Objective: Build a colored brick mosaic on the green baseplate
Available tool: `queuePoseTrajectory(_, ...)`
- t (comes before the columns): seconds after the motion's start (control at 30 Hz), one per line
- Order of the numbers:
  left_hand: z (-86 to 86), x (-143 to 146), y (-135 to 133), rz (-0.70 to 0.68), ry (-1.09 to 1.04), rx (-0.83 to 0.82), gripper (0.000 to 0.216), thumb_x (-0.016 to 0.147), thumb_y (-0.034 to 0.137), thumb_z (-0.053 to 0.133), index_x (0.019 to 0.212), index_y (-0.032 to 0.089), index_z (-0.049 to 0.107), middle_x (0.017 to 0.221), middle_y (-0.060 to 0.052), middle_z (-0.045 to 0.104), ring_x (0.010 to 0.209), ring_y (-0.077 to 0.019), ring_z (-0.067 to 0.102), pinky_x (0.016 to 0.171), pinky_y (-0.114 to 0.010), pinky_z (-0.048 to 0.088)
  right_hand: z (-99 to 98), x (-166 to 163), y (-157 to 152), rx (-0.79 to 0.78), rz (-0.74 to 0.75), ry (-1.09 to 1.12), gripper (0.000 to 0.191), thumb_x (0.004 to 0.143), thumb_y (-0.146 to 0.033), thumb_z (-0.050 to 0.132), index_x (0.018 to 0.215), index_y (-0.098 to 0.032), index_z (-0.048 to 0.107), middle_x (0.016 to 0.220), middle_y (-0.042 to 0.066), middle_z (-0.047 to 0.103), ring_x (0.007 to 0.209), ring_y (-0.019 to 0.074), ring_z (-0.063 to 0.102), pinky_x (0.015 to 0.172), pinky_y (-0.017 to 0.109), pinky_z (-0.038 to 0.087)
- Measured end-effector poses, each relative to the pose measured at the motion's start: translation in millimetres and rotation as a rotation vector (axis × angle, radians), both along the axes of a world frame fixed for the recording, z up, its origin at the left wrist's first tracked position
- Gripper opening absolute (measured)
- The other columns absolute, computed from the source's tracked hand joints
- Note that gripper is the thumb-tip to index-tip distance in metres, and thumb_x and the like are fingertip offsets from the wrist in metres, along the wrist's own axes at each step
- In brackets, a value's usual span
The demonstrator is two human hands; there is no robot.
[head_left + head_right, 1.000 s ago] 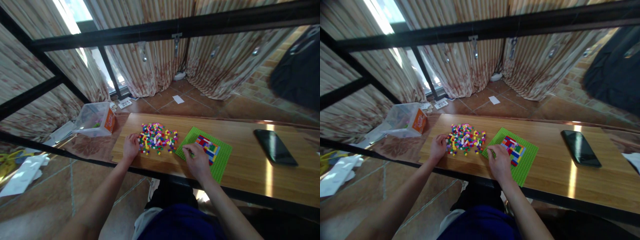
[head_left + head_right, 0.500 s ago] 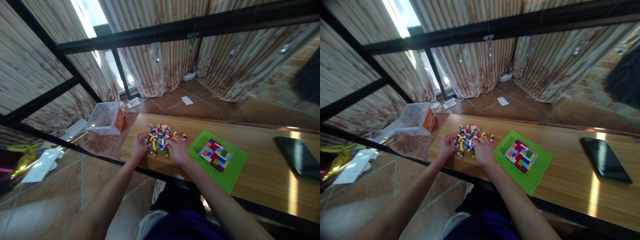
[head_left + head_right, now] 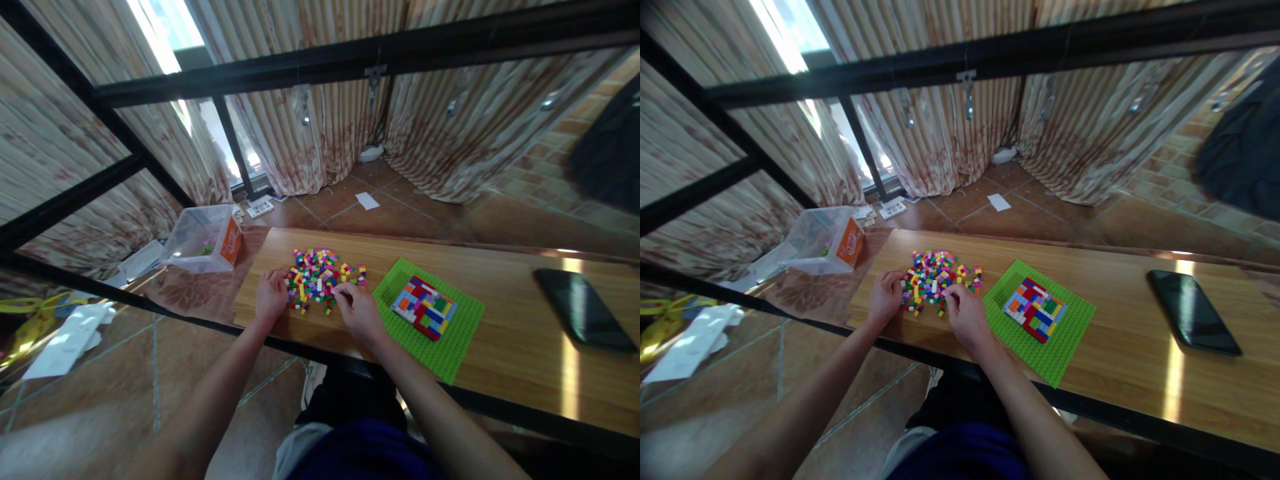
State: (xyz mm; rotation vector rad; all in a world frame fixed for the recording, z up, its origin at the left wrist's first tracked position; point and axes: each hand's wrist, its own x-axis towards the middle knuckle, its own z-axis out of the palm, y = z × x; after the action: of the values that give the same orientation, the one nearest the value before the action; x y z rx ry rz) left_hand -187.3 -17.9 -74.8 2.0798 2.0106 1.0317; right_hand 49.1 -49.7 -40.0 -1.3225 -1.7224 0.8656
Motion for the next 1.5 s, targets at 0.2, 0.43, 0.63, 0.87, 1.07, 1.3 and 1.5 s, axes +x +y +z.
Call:
queuePoseTrajectory(0.2, 0.2, -0.7, 0.8, -0.011, 0.013, 0.014, 0.025, 0.087, 0.014, 0.040, 0.088, 0.018, 0.065, 0.095, -0.009, 0.068, 0.098, -0.0239, 0.061, 0.092, -0.039, 0.049, 4.4, 2.3, -16.7, -0.459, -0.124, 0.738, 0.029, 0.068, -0.046, 0.075, 0.080, -0.020, 0.069, 0.073, 0.001, 0.069, 0.062, 0.0136, 0.058, 0.055, 0.026, 0.048)
queuePoseTrajectory(0.43, 0.7, -0.7, 0.8, -0.007, 0.013, 0.002, 0.026, 0.087, 0.015, 0.040, 0.086, 0.019, 0.066, 0.093, -0.010, 0.068, 0.096, -0.0246, 0.061, 0.091, -0.041, 0.048, 16.4, 10.3, -19.3, -0.598, -0.161, 1.009, 0.033, 0.058, -0.039, 0.086, 0.079, -0.019, 0.072, 0.075, 0.002, 0.071, 0.059, 0.0098, 0.060, 0.053, 0.022, 0.052)
queuePoseTrajectory(0.63, 0.0, -0.6, 0.5, -0.001, 0.002, -0.002, 0.025, 0.087, 0.015, 0.041, 0.088, 0.019, 0.066, 0.094, -0.010, 0.068, 0.099, -0.0247, 0.060, 0.091, -0.041, 0.049, 11.5, 17.6, -15.4, -0.544, -0.125, 0.866, 0.043, 0.060, -0.043, 0.084, 0.095, -0.019, 0.075, 0.070, 0.000, 0.068, 0.059, 0.0110, 0.060, 0.055, 0.025, 0.054)
queuePoseTrajectory(0.87, 0.6, 0.1, -0.6, 0.000, 0.006, -0.001, 0.025, 0.087, 0.014, 0.041, 0.088, 0.019, 0.065, 0.096, -0.010, 0.068, 0.097, -0.0246, 0.060, 0.090, -0.040, 0.049, 11.5, 14.5, -13.6, -0.513, -0.053, 0.712, 0.038, 0.062, -0.049, 0.079, 0.082, -0.018, 0.071, 0.067, 0.000, 0.065, 0.055, 0.0119, 0.057, 0.051, 0.027, 0.052)
queuePoseTrajectory(1.07, 2.5, 1.3, -1.0, -0.001, 0.006, 0.001, 0.025, 0.088, 0.014, 0.040, 0.087, 0.019, 0.065, 0.096, -0.009, 0.068, 0.098, -0.0242, 0.060, 0.091, -0.040, 0.049, 11.8, 12.7, -12.1, -0.440, -0.106, 0.662, 0.030, 0.067, -0.046, 0.073, 0.080, -0.019, 0.069, 0.062, -0.002, 0.062, 0.048, 0.0104, 0.052, 0.043, 0.023, 0.043)
queuePoseTrajectory(1.3, 1.9, 1.1, -1.1, -0.001, 0.014, 0.003, 0.025, 0.088, 0.014, 0.041, 0.088, 0.018, 0.065, 0.095, -0.010, 0.068, 0.097, -0.0247, 0.060, 0.090, -0.040, 0.049, 0.5, 13.3, -4.3, -0.330, -0.220, 0.483, 0.032, 0.073, -0.046, 0.063, 0.086, -0.018, 0.072, 0.055, -0.002, 0.059, 0.042, 0.0134, 0.051, 0.043, 0.027, 0.042)
queuePoseTrajectory(1.5, 0.1, 0.9, -1.1, -0.009, 0.017, 0.003, 0.024, 0.088, 0.012, 0.041, 0.088, 0.018, 0.065, 0.096, -0.009, 0.069, 0.096, -0.0231, 0.061, 0.090, -0.038, 0.049, 1.3, 10.8, 15.5, -0.124, -0.158, -0.117, 0.023, 0.085, -0.032, 0.056, 0.091, -0.022, 0.076, 0.084, 0.004, 0.076, 0.075, 0.0186, 0.067, 0.071, 0.028, 0.048)
